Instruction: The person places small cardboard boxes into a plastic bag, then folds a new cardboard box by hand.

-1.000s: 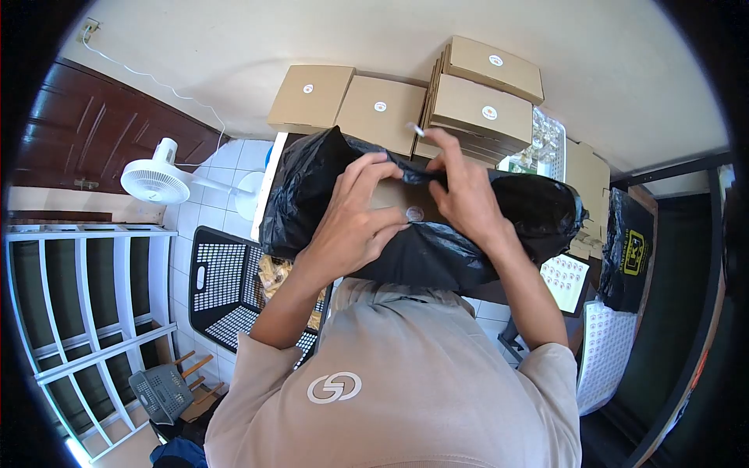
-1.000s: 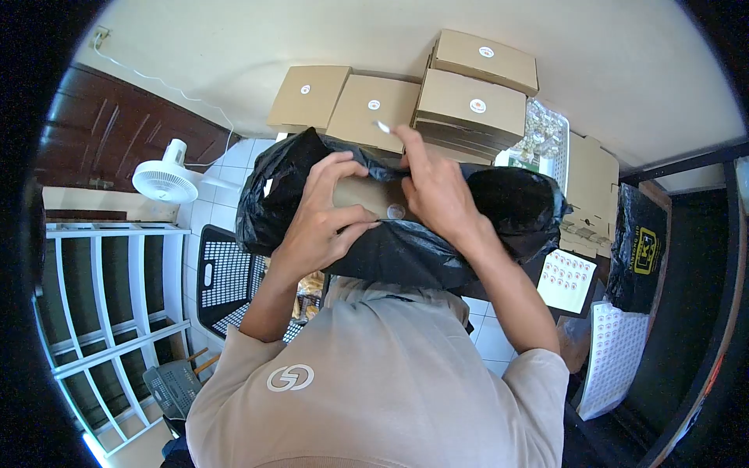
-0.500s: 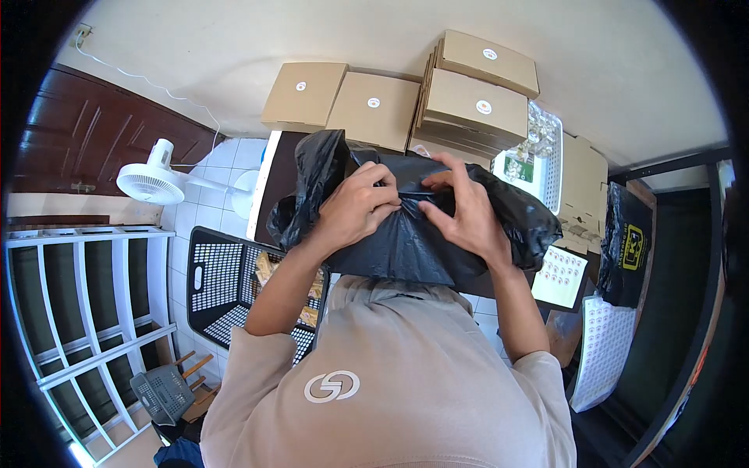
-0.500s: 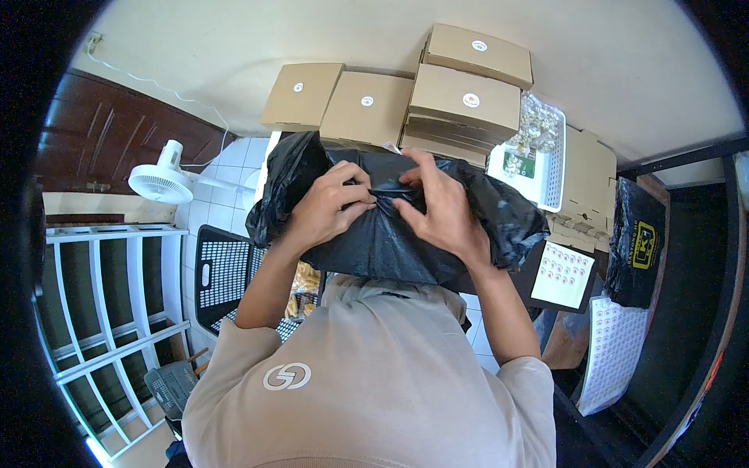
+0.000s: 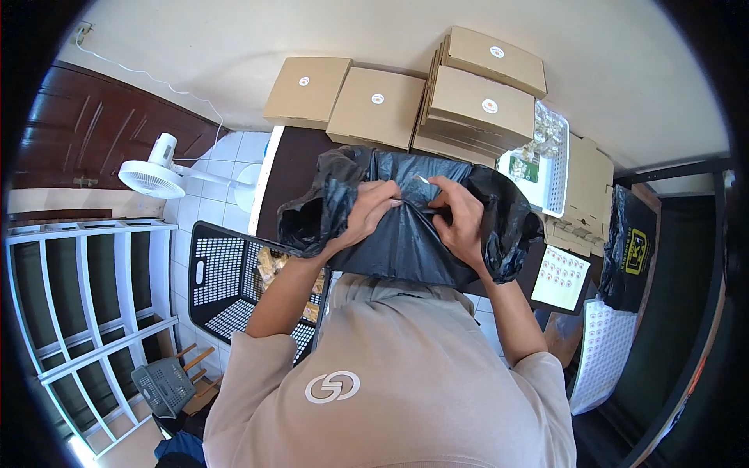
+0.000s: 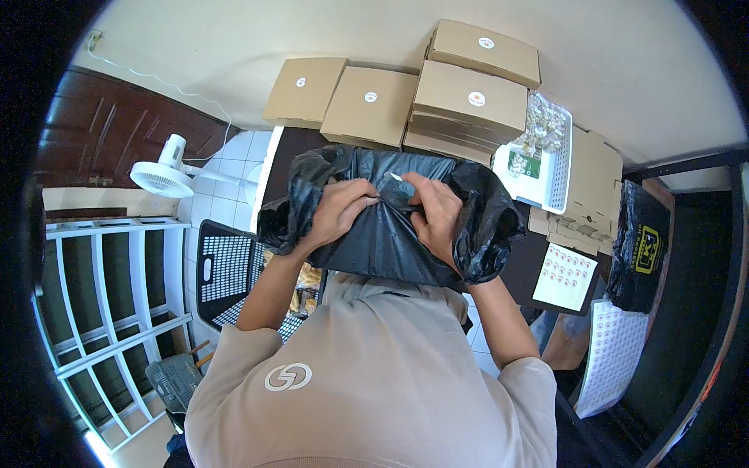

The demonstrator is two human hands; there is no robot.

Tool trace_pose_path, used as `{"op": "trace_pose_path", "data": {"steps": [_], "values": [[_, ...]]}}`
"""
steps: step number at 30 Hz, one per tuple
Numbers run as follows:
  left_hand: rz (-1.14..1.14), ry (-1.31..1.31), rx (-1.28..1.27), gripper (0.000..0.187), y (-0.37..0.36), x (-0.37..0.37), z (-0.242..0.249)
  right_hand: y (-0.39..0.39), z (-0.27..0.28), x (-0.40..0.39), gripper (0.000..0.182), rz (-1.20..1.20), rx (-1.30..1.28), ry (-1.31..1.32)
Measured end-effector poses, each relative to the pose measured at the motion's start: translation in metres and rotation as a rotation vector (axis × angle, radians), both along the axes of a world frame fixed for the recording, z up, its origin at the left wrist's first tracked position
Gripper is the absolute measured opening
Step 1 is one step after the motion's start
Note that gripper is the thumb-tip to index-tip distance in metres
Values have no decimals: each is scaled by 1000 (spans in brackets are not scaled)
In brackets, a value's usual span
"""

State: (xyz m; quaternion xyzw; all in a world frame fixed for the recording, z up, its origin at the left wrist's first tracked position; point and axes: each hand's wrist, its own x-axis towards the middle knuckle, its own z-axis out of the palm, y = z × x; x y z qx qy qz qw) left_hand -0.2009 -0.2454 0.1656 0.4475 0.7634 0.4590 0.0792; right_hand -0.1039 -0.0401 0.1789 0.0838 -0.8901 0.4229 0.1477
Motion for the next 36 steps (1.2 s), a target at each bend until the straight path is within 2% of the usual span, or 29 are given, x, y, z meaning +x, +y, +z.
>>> {"op": "trace_pose_path", "data": {"steps": [4,6,8,10,13,15,18,22,25,27,28,30,31,33,36], "values": [[52,-11,-73,9,3,-3,-26,1,-3,3,52,-9,-50,-49],[85,34,-96,5,3,-4,-37,-1,0,6,48,-51,-205,-96],[105,120,-65,5,2,-4,-55,-7,6,6,47,-62,-157,-58],[122,207,-33,6,2,-2,-54,-9,6,6,47,-76,-109,-18],[173,215,-154,6,3,3,-34,-8,-3,5,45,-164,-186,-157],[161,176,-228,9,8,4,-12,-8,-5,1,45,-196,-171,-134],[159,140,-342,9,11,4,-8,-10,-11,-4,44,-237,-113,-59],[199,172,-227,8,10,-4,-35,-5,-11,-10,46,-261,-68,-69],[239,55,-181,8,14,-4,-41,-1,-11,-11,47,-254,-93,-82],[237,126,27,8,14,-2,-36,0,-11,-12,48,-247,-139,-86],[238,125,27,8,12,-3,-29,0,-11,-12,48,-247,-169,-106],[147,52,-164,10,5,-7,-14,0,-11,-13,48,-245,-200,-125],[148,53,-165,10,3,-9,-19,1,-11,-13,48,-238,-212,-114],[70,36,24,16,4,-13,-27,3,-11,-12,48,-233,-223,-103],[32,16,-47,16,-1,-16,-13,6,-8,-11,48,-218,-241,-153]]}}
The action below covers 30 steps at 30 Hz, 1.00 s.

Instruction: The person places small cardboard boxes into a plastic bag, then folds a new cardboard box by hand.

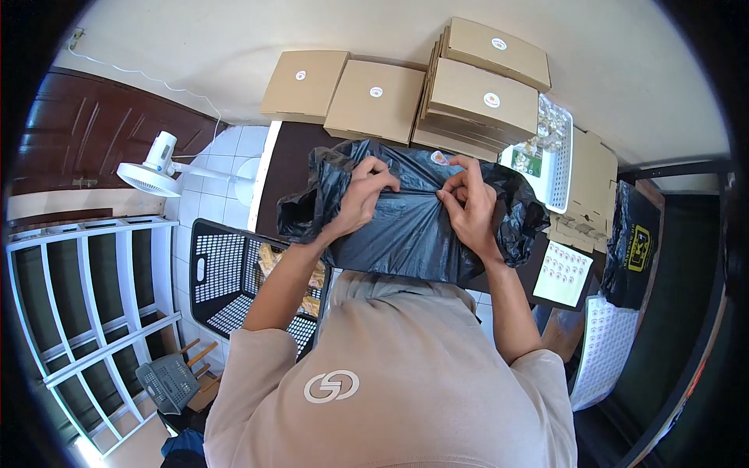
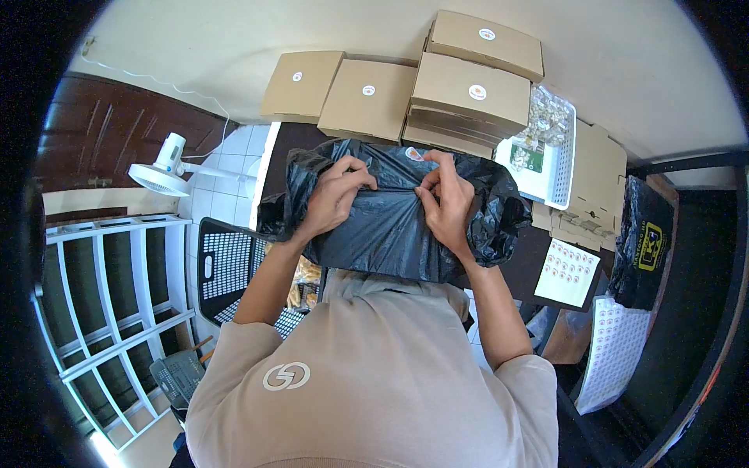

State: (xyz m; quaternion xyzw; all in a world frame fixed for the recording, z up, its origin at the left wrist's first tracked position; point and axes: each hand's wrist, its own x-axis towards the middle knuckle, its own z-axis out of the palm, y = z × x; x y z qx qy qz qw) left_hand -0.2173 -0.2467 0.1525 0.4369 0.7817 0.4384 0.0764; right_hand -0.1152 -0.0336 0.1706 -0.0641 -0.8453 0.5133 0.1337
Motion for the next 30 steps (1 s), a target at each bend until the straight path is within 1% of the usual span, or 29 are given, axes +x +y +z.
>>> {"op": "trace_pose_path", "data": {"steps": [2,4,7,10,14,16,17,19,20,22,26,30], "values": [[-15,20,-20,17,-2,-2,5,1,0,0,45,39,-19,24],[-31,-105,-88,14,-3,-1,13,2,-2,1,45,42,-21,31],[-83,-85,-114,12,-1,2,28,2,-1,1,45,45,-45,46],[-134,-97,-170,15,-4,-4,17,2,0,0,46,49,-54,57],[-139,-103,-193,16,-3,-2,13,3,4,1,48,78,-23,67],[-41,33,10,16,1,5,14,6,12,2,49,108,-21,53],[-39,32,9,16,2,6,13,7,14,3,50,137,-19,35],[-29,11,105,15,1,7,10,9,9,4,50,188,-34,58],[-29,12,105,15,0,8,9,10,7,4,51,236,-46,83],[-16,-68,-21,14,-3,10,7,11,16,6,50,252,-26,58],[20,-18,8,15,0,13,4,12,18,5,44,237,-36,-27],[69,-11,11,15,4,11,-4,10,10,1,38,206,-17,-10]]}}
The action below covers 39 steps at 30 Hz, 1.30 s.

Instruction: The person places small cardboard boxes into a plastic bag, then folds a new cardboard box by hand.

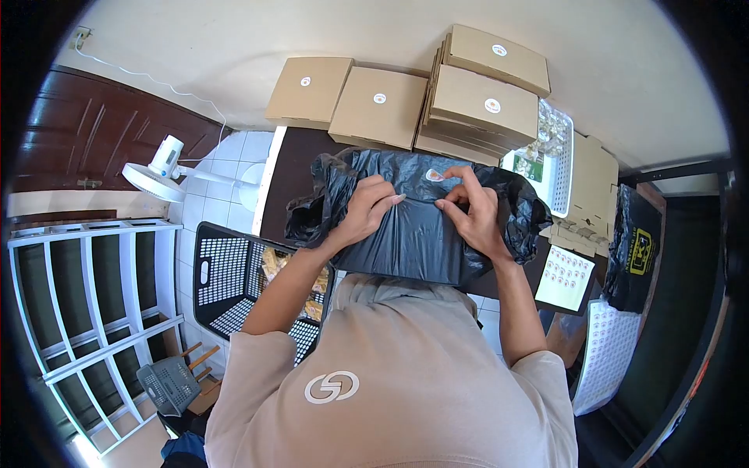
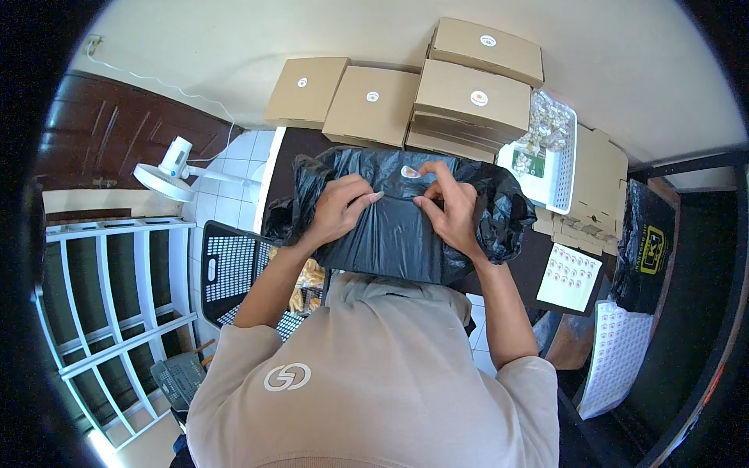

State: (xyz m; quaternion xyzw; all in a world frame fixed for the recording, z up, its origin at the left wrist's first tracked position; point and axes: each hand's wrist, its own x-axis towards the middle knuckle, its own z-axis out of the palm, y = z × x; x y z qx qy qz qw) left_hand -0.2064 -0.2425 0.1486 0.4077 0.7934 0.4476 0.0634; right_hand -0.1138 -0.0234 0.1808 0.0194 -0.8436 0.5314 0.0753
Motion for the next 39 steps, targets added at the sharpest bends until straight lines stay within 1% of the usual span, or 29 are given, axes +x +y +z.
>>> {"op": "trace_pose_path", "data": {"steps": [2,4,5,7,8,9,10,11,12,13,14,16,17,18,20,21,22,24,25,26,28,29,30,32,34,36,39], "values": [[17,9,-4,16,2,-2,-1,0,-8,-3,34,-45,106,90],[11,29,-130,19,4,-6,-2,-3,-9,-4,33,-66,106,87],[10,24,-132,19,4,-7,-2,-5,-9,-4,33,-88,106,87],[-20,-10,-225,23,4,-8,-1,-7,-11,-3,33,-106,113,82],[-23,-12,-226,23,5,-10,-2,-8,-11,-4,34,-122,124,84],[-14,-3,-201,28,5,-12,-2,-10,-14,-5,34,-123,123,80],[-5,5,-177,32,6,-14,0,-14,-18,-5,35,-163,189,87],[-5,2,-178,32,6,-16,3,-17,-20,-6,36,-201,255,95],[14,-95,-305,36,8,-19,14,-21,-16,-6,36,-200,255,93],[33,-193,-429,40,10,-21,20,-25,-10,-5,37,-216,349,58],[34,-196,-427,40,12,-23,20,-27,-6,-5,38,-229,445,21],[87,-321,-438,45,13,-23,19,-25,-7,-5,40,-243,462,13],[90,-326,-436,45,12,-24,20,-25,-7,-5,41,-261,475,7],[73,-339,-419,45,12,-24,22,-26,-1,-6,41,-256,478,4],[57,-356,-399,44,12,-25,23,-29,23,-7,46,-324,523,19],[53,-347,-404,44,12,-26,23,-31,32,-11,34,-357,523,174],[50,-339,-410,44,11,-27,22,-38,36,-13,34,-353,526,170],[36,-329,-395,43,11,-26,23,-54,41,-16,17,-361,-32,204],[22,-307,-383,42,10,-27,23,-59,25,-22,9,-313,-159,266],[26,-308,-386,42,9,-28,18,-63,15,-26,9,-266,-277,166],[38,-317,-279,40,8,-27,8,-55,-15,-29,9,-192,-223,20],[45,-372,-294,39,8,-26,13,-50,-21,-27,9,-187,-221,17],[55,-370,-288,39,8,-30,15,-44,-25,-29,9,-149,-188,47],[33,-410,-381,39,6,-31,17,-33,-34,-32,9,-99,-146,78],[47,-422,-426,39,6,-32,16,-28,-26,-32,10,-38,-170,-35],[3,-442,-386,39,3,-35,10,-25,-26,-33,11,-17,-162,-55],[2,-488,-402,40,2,-37,8,-19,-25,-34,11,47,-137,-103]]}}
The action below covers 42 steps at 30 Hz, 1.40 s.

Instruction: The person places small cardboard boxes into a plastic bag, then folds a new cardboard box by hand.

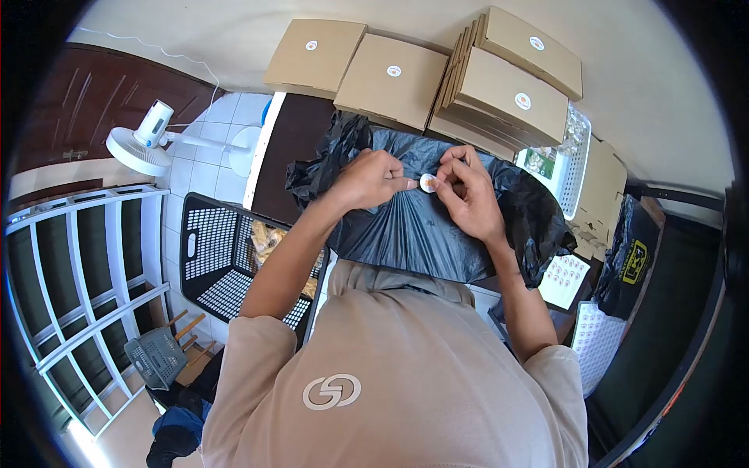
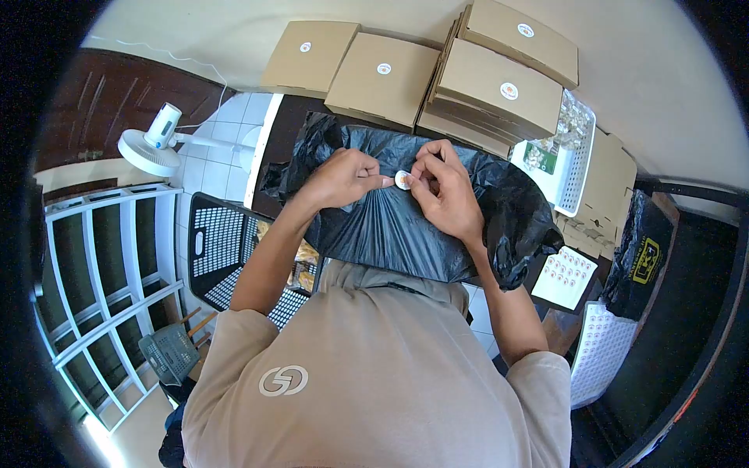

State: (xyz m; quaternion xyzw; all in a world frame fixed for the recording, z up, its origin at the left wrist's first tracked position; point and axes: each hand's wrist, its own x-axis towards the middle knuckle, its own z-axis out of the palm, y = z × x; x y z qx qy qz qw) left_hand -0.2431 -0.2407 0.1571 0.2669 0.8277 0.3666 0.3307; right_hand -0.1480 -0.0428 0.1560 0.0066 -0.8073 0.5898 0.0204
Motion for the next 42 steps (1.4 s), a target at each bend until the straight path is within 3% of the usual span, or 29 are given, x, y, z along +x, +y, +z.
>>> {"op": "trace_pose_path", "data": {"steps": [7,13,19,21,22,23,25,26,30,35,39,42], "values": [[22,57,5,40,1,3,1,5,10,-7,12,157,124,-80],[36,67,12,41,2,4,4,-2,15,-11,15,134,275,-88],[36,57,-38,38,2,9,9,-2,12,-10,20,113,255,-96],[89,460,231,32,0,22,-6,-2,12,-10,22,96,269,-91],[122,283,155,22,1,26,5,-2,12,-11,24,78,281,-88],[120,289,154,22,3,32,21,-2,14,-11,24,77,280,-82],[141,737,117,21,6,45,49,-2,18,-11,26,95,294,-84],[3,656,39,34,2,54,48,-1,16,-12,26,92,294,-80],[-164,700,-116,51,5,84,25,2,14,-9,27,97,462,-17],[-129,700,-178,50,0,89,14,4,16,-6,31,49,547,-81],[-153,842,-208,46,3,85,15,9,14,-15,39,12,629,-147],[-188,894,-215,46,4,86,12,16,18,-23,36,79,461,-333]]}}
